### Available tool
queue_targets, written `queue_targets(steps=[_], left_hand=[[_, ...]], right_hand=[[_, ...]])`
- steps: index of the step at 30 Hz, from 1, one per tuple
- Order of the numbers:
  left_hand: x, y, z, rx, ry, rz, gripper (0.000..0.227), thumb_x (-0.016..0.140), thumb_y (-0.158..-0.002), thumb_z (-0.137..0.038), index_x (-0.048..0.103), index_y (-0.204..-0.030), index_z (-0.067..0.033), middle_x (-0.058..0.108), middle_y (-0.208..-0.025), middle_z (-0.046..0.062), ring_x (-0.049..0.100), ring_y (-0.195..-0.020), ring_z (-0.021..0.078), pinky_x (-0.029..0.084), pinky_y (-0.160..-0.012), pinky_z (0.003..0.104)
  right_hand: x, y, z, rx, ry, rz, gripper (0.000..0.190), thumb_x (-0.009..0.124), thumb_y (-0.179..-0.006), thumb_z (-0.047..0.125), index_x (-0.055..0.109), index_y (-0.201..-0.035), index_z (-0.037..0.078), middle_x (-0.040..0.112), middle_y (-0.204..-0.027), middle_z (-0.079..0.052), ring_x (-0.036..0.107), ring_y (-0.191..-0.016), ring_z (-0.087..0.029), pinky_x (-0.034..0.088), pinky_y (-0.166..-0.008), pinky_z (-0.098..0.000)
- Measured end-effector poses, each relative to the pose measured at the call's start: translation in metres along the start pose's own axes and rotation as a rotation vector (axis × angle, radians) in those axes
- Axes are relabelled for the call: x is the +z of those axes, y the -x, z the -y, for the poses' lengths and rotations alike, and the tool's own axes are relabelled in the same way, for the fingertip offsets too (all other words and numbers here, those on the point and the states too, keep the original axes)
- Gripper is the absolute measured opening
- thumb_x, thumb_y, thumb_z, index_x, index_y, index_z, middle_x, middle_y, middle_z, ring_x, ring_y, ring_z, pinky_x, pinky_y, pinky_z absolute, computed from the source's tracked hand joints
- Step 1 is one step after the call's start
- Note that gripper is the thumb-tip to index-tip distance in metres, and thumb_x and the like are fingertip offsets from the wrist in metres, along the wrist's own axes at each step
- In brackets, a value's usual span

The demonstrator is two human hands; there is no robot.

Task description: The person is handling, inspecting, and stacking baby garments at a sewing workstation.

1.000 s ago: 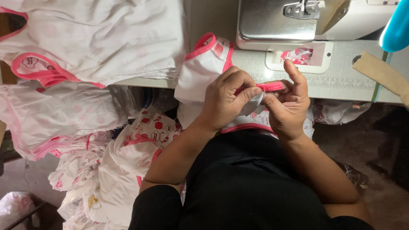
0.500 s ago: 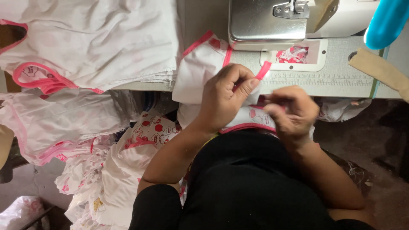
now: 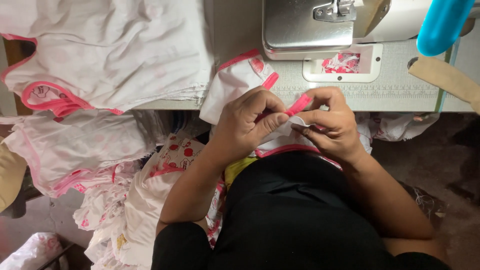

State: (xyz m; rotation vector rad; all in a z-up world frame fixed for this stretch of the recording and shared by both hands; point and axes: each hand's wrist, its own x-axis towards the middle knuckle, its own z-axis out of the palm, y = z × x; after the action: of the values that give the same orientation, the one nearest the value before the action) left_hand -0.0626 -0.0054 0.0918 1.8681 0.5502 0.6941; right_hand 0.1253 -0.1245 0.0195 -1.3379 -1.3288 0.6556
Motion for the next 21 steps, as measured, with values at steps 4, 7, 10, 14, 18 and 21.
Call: queue_targets(steps=[4, 7, 10, 14, 18, 21], left_hand=[[0.002, 0.005, 0.000, 0.041, 0.065, 0.060, 0.010, 0.068, -0.101, -0.021, 0.066, -0.097, -0.0118, 0.065, -0.087, 0.006, 0.068, -0.080, 0.0258, 0.057, -0.077, 0.038], [0.006, 0.013, 0.010, 0.099, 0.074, 0.025, 0.012, 0.065, -0.102, -0.023, 0.063, -0.098, -0.0115, 0.063, -0.088, 0.005, 0.066, -0.079, 0.0261, 0.056, -0.075, 0.038], [0.014, 0.018, 0.018, 0.173, 0.022, -0.063, 0.015, 0.061, -0.104, -0.024, 0.060, -0.098, -0.0110, 0.063, -0.090, 0.006, 0.064, -0.079, 0.0273, 0.055, -0.076, 0.037], [0.026, 0.022, 0.018, 0.274, -0.039, -0.191, 0.020, 0.057, -0.106, -0.027, 0.056, -0.097, -0.0093, 0.064, -0.093, 0.006, 0.062, -0.079, 0.0269, 0.054, -0.079, 0.037], [0.015, 0.048, -0.029, 0.200, 0.162, -0.044, 0.003, 0.044, -0.108, -0.011, 0.043, -0.104, -0.0110, 0.052, -0.105, 0.008, 0.055, -0.097, 0.0238, 0.045, -0.087, 0.035], [0.022, 0.068, -0.029, 0.067, 0.823, 0.253, 0.014, 0.046, -0.114, -0.027, 0.042, -0.113, -0.0144, 0.058, -0.113, 0.005, 0.063, -0.108, 0.0194, 0.046, -0.123, 0.054]], right_hand=[[-0.013, -0.015, 0.003, -0.198, -0.042, 0.116, 0.012, 0.079, -0.090, 0.020, 0.078, -0.090, 0.008, 0.063, -0.130, -0.019, 0.055, -0.125, -0.036, 0.046, -0.102, -0.0423], [-0.014, -0.017, 0.003, -0.147, -0.247, 0.135, 0.011, 0.080, -0.086, 0.010, 0.075, -0.087, 0.001, 0.073, -0.107, -0.019, 0.067, -0.112, -0.037, 0.051, -0.098, -0.0455], [-0.011, -0.015, 0.006, -0.071, -0.423, 0.070, 0.012, 0.081, -0.081, -0.006, 0.070, -0.085, -0.008, 0.072, -0.093, -0.023, 0.072, -0.092, -0.033, 0.057, -0.083, -0.0426], [-0.021, -0.002, -0.007, -0.006, -0.261, 0.107, 0.043, 0.080, -0.080, -0.011, 0.059, -0.118, -0.014, 0.072, -0.085, -0.019, 0.070, -0.073, -0.024, 0.056, -0.070, -0.0374], [-0.048, -0.025, 0.120, -0.158, 0.080, 0.274, 0.019, 0.061, -0.095, 0.014, 0.054, -0.079, 0.006, 0.058, -0.075, -0.007, 0.054, -0.065, -0.025, 0.043, -0.061, -0.0361], [-0.051, -0.028, 0.144, -0.336, -0.166, 0.687, 0.035, 0.037, -0.108, 0.023, 0.056, -0.089, 0.002, 0.072, -0.090, -0.011, 0.071, -0.074, -0.028, 0.060, -0.071, -0.0403]])
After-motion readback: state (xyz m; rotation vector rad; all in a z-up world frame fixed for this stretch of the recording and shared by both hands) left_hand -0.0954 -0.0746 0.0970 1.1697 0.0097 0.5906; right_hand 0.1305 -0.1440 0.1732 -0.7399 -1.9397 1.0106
